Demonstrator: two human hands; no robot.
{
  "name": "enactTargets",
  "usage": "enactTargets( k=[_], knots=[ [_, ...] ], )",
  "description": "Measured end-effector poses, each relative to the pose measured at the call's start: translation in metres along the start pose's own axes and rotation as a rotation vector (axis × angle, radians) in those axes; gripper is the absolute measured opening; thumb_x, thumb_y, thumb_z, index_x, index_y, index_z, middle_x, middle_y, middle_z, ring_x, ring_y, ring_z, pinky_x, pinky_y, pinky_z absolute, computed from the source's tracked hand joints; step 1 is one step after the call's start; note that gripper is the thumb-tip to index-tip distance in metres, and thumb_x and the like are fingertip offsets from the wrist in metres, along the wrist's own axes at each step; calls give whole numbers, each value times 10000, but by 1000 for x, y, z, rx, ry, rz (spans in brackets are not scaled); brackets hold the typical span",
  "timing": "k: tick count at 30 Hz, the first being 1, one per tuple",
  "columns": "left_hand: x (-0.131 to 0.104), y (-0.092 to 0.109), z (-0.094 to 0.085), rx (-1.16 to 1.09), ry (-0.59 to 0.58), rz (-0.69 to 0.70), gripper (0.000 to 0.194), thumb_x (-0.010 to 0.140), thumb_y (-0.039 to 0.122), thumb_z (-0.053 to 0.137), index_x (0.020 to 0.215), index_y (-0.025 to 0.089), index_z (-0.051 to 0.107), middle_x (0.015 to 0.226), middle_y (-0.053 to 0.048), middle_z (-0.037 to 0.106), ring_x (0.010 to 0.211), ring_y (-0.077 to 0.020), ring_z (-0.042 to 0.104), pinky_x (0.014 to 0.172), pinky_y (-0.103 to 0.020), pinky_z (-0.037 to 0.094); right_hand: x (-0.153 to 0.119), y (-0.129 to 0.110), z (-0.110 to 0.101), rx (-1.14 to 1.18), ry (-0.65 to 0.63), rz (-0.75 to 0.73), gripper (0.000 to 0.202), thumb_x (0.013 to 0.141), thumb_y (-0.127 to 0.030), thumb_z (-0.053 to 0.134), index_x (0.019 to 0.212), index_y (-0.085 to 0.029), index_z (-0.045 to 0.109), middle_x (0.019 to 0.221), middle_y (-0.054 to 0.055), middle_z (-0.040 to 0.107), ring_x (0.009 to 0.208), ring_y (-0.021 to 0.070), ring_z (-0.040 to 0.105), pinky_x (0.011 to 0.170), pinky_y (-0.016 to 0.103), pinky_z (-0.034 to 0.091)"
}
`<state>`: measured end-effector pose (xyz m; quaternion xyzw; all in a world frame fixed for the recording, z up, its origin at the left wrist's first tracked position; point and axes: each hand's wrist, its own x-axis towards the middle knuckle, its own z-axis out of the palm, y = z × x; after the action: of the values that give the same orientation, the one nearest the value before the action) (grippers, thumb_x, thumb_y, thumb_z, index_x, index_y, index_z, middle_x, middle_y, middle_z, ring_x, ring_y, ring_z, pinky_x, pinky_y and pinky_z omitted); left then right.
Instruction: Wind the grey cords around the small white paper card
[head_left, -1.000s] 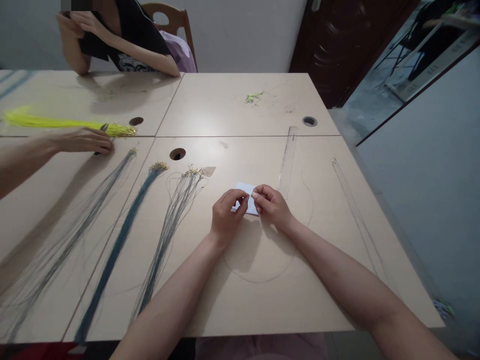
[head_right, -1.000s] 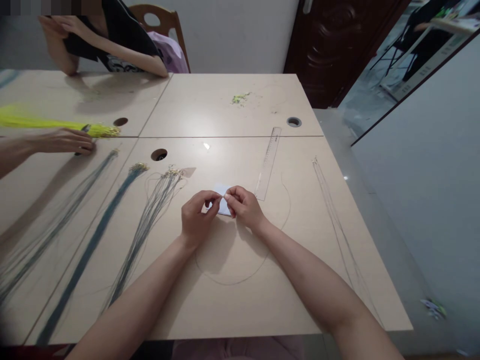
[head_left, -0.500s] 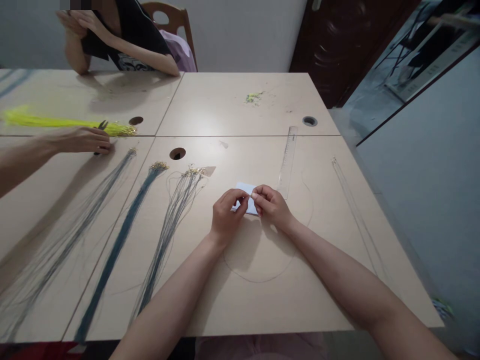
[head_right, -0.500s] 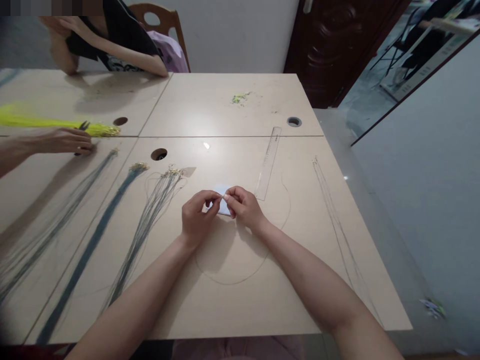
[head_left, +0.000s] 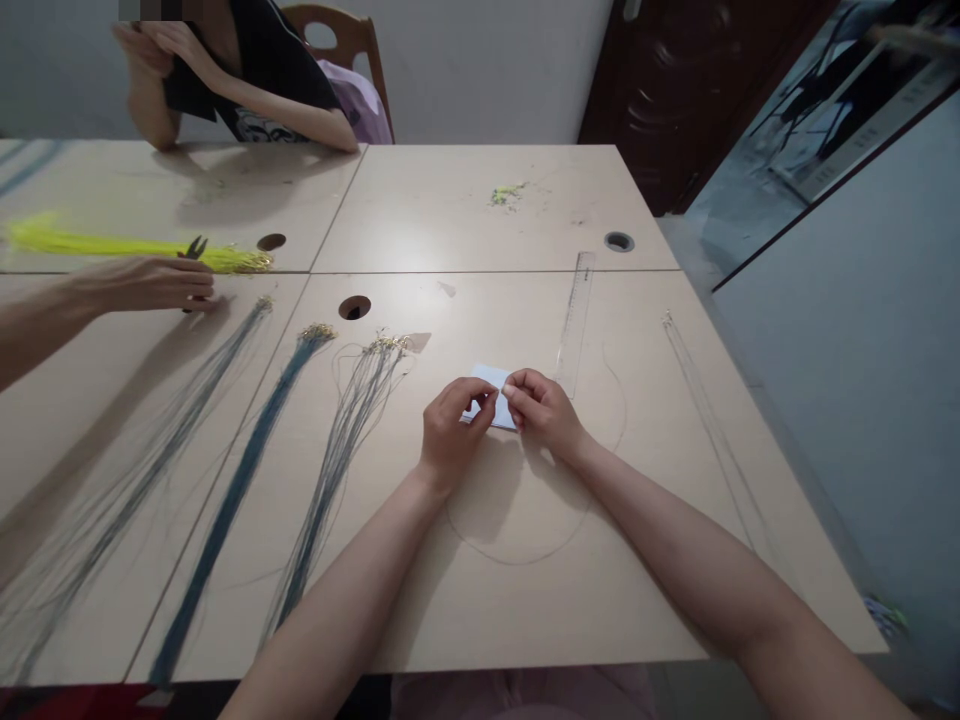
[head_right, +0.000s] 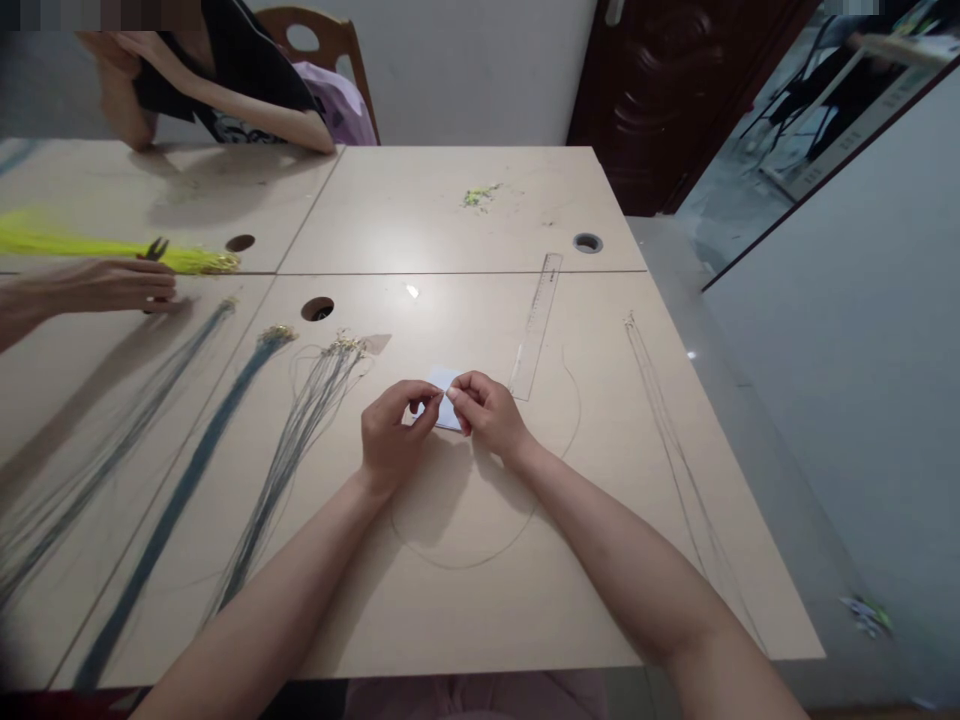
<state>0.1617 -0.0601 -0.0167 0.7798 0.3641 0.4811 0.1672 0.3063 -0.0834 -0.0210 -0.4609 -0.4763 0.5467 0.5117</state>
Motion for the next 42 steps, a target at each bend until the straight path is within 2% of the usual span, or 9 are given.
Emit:
enactTargets(
  k=[15, 23, 42],
  knots=[
    [0, 0, 0, -40, -22, -13, 59, 771, 124, 546, 775, 177, 571, 703, -1, 612, 605, -78, 506, 571, -205, 431, 0, 0, 0, -12, -7, -3, 219, 781, -396, 532, 778, -180, 495, 458, -75, 438, 406, 73, 404, 438, 217, 349],
    [-1, 0, 2, -104, -35, -120, 96, 756, 178, 587, 852, 178, 581, 677, 5, 562, 591, -77, 485, 563, -203, 436, 0, 1, -1, -29, 1, -43, 210, 799, -395, 519, 782, -188, 485, 484, -73, 437, 433, 73, 412, 466, 218, 348],
    [1, 1, -1, -58, -31, -49, 82, 753, 101, 557, 790, 170, 582, 703, 6, 602, 596, -70, 471, 581, -193, 420, 0, 2, 0, -28, -8, -54, 206, 799, -383, 520, 780, -182, 478, 492, -75, 432, 429, 71, 403, 457, 216, 343]
  ],
)
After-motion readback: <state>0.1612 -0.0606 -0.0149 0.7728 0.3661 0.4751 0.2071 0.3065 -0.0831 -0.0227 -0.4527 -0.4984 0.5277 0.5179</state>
